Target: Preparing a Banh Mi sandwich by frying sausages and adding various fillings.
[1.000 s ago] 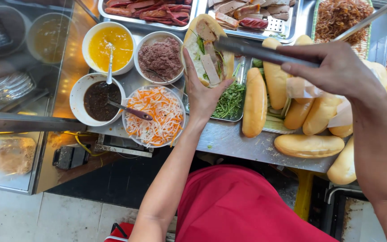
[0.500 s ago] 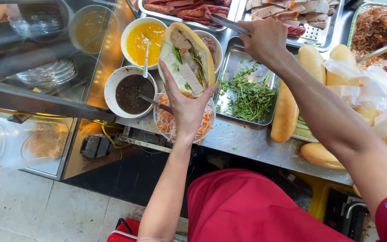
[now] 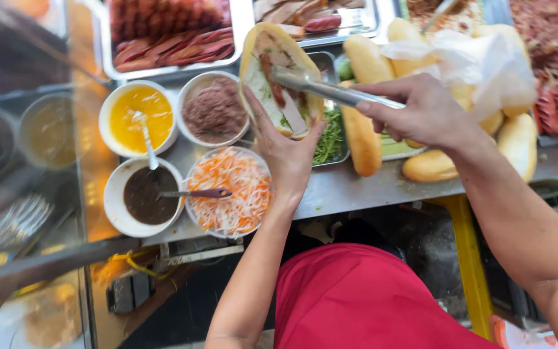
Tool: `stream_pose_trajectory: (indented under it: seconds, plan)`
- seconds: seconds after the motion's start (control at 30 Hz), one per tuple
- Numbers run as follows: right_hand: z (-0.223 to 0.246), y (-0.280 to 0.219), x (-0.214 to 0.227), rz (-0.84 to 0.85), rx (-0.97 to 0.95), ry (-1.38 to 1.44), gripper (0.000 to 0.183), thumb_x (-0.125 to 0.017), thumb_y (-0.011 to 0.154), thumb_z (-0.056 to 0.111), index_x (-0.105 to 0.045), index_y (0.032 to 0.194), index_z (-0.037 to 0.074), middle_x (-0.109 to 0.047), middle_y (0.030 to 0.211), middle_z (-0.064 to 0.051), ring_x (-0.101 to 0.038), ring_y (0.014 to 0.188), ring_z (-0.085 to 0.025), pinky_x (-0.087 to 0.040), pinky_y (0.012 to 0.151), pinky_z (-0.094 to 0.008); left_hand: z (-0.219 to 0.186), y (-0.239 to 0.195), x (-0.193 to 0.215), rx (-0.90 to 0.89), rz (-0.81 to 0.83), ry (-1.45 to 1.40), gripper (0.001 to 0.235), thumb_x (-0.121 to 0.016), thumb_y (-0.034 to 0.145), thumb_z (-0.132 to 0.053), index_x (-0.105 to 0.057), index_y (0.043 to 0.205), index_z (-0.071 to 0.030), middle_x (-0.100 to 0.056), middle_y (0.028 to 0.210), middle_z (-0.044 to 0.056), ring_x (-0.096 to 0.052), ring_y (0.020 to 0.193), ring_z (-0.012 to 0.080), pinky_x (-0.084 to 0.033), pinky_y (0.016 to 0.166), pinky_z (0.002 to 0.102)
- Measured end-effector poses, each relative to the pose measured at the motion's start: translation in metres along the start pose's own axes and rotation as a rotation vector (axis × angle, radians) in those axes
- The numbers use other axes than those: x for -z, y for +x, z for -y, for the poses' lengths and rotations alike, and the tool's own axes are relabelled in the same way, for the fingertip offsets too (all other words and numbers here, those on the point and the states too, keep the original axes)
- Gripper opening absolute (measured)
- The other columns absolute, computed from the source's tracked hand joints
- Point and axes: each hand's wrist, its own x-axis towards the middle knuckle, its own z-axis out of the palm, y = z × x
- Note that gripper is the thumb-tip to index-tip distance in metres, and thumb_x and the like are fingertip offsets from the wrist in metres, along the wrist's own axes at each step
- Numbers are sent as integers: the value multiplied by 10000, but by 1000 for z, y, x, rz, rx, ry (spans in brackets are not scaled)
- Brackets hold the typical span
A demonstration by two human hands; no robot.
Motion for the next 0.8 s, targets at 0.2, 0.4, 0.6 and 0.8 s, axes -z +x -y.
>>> stream_pose_trajectory:
  seconds: [0.2,0.4,0.6,0.8]
  plan:
    - [-46,-73,75,-345,238,-245,430,-783,922,293,-730,1311,117,-775,932,-63,-670,799,-103,-535,720,-273,-31,-19,-56,-111,179,-46,1322,-963,772,-170,-8,1681,-68,-191,1740,256,-277,1603,389,-249,1313,422]
    - [-184,-115,206,-708,203,-380,420,-801,957,285,-716,1328,106,-756,1051,-154,-728,948,-217,-553,811,-328,-67,-59,-141,-185,375,-158,1255,-946,819,-184,-38,1677,-57,-165,1756,218,-272,1614,316,-278,1308,387]
    - [-318,-97,286,-855,-15,-586,415,-798,925,368,-765,1291,174,-757,1028,-199,-736,927,-356,-580,863,-454,-114,-115,-242,-75,473,-299,1247,-919,803,-185,-43,1679,-46,-306,1686,203,-439,1493,272,-394,1236,366]
    - [-345,-16,305,-761,-47,-583,419,-783,884,400,-773,1276,253,-751,941,-201,-719,857,-409,-560,795,-530,-125,-145,-296,-62,445,-259,1245,-929,796,-197,-66,1678,-34,-364,1639,212,-479,1451,258,-425,1207,363]
